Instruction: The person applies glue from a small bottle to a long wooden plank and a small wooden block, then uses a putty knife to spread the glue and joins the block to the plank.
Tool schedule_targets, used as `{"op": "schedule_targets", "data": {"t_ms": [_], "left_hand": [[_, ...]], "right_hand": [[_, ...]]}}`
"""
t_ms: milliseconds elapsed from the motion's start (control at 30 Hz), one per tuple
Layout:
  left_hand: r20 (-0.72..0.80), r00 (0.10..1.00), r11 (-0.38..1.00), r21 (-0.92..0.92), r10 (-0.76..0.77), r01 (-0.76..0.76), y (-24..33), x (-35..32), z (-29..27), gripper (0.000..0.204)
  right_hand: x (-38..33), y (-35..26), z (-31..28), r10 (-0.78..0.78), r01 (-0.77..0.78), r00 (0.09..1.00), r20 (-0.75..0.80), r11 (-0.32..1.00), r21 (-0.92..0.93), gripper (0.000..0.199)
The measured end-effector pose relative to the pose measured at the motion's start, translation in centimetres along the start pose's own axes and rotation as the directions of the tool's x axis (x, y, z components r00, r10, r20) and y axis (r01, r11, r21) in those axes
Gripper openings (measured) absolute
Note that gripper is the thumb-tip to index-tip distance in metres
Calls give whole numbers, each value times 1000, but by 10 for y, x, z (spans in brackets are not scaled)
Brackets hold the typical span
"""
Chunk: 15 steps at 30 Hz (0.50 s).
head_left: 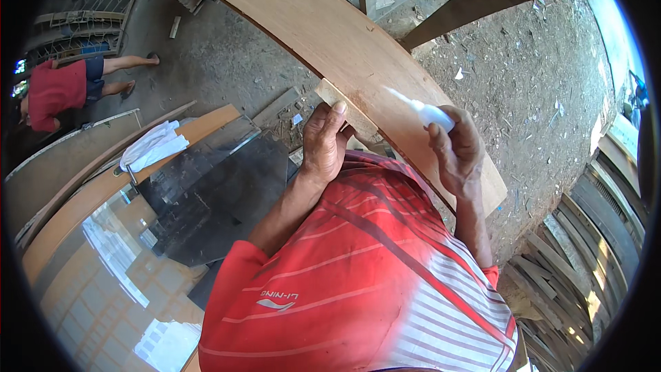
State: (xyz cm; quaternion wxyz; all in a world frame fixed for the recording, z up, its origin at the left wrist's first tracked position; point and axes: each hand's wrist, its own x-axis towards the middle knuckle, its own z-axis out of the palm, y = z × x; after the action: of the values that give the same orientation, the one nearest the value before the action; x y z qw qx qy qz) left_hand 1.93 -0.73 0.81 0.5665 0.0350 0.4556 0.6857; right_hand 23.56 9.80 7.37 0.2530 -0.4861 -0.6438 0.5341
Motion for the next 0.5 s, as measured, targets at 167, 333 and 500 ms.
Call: {"op": "schedule_targets", "data": {"t_ms": [167,333,500], "left_hand": [[69,998,1000,1,-10,10,5,0,-4,46],[56,998,1000,-16,0,1,5,1,2,43],[54,999,1000,-10,-4,4,8,0,4,41]], "right_hand": [[-1,-4,14,-119,116,993,-20,989,-90,24],[4,-6,18,-154,149,988,-23,978,-146,25],[5,-17,26,-184,181,983,0,966,-182,23]]}}
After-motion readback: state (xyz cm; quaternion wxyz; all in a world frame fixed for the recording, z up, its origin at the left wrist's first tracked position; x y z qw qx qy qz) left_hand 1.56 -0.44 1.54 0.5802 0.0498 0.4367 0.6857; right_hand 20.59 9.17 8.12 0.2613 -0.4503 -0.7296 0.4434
